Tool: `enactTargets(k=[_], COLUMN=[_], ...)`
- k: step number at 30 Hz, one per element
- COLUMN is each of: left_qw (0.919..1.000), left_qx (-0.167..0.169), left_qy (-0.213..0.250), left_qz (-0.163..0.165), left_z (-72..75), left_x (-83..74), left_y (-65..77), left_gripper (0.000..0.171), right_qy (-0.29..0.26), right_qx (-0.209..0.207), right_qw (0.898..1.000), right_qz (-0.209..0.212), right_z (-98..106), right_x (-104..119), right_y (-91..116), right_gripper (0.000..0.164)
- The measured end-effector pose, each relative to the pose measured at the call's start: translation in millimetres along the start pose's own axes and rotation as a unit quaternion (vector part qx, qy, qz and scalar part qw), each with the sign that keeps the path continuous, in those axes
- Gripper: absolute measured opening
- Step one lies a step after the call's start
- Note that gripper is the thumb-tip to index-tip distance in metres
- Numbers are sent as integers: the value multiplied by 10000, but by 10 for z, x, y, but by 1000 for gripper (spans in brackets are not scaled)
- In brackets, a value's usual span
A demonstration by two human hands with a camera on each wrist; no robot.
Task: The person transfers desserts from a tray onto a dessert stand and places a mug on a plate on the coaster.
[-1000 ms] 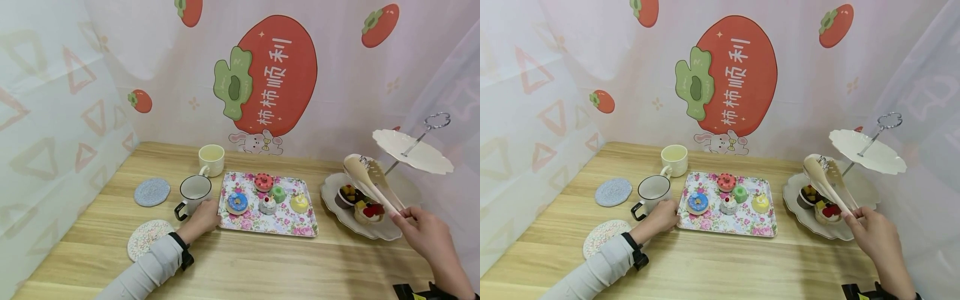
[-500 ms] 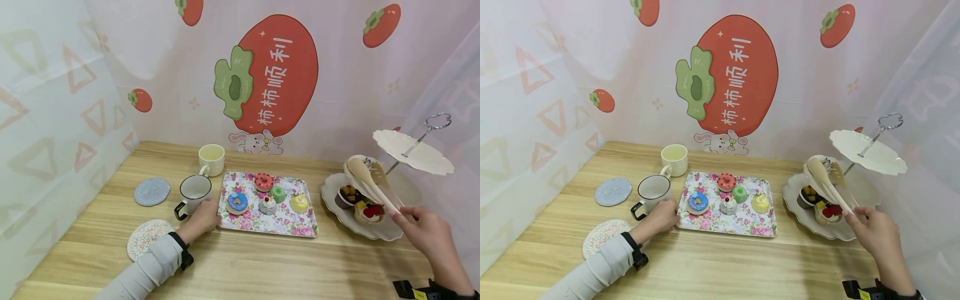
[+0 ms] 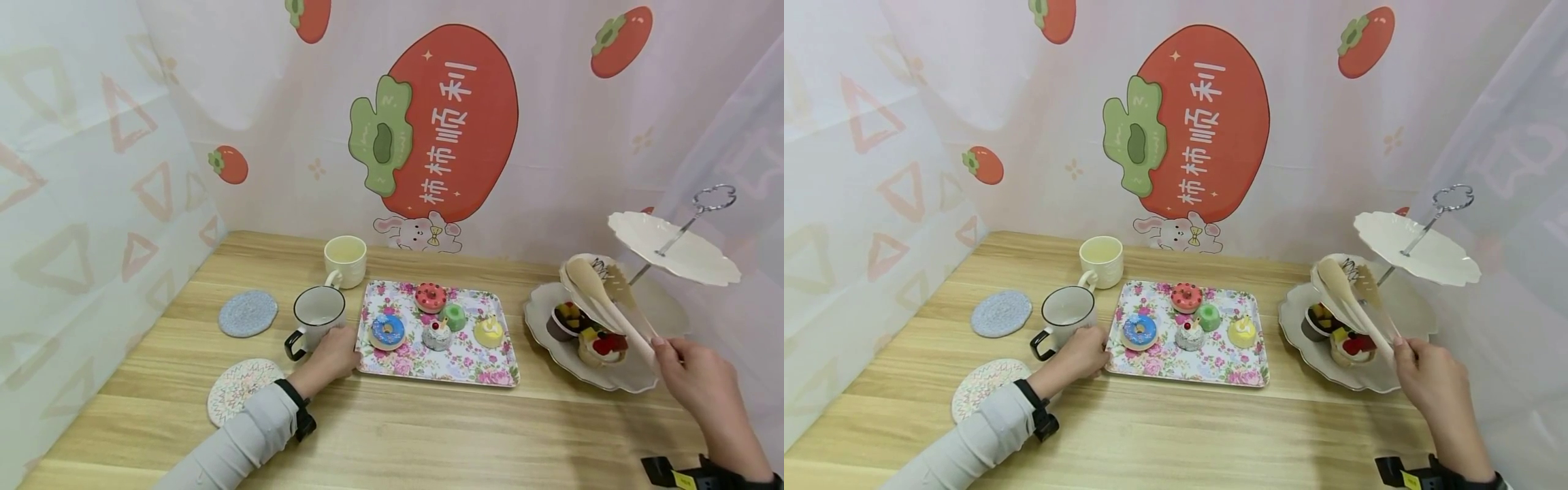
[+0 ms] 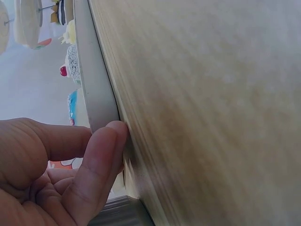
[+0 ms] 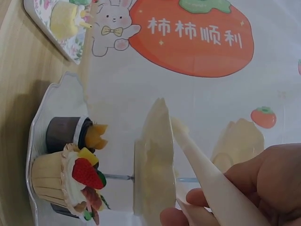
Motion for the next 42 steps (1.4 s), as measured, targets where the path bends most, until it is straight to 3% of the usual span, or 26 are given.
enactTargets(k=[22,29,37,42], left_qw=[10000,9999,9999,9999], left_qx=[-28,-60,-53,-88], left_qy=[-6,11,-45,-26], left_qz=[-59,-92,-87,-97], left_z=[17,27,27,22], left_x=[-7,-16,-21,-14], left_y=[5,12,9,7], left_gripper=[16,17,15,15], right_qy=[-164,-82,-194,-326], right_qx=[-411,-743,-729,-562], right_qw=[9985,9964,9964,9967], right_qz=[-334,-408,-383,-481], right_z=[54,105,111,62], right_x=[-41,-26,15,23], right_y=[78,104,134,158], right_gripper=[40,37,37,46])
Point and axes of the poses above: each hand's wrist, its own y-axis away from the middle knuckle, its own z-axis out of the back of the hand, x = y × z, the point moved 9 cm from there along -y, towards the middle knuckle, and after that the axes turned 13 degrees about z, right-handed, at the moved point
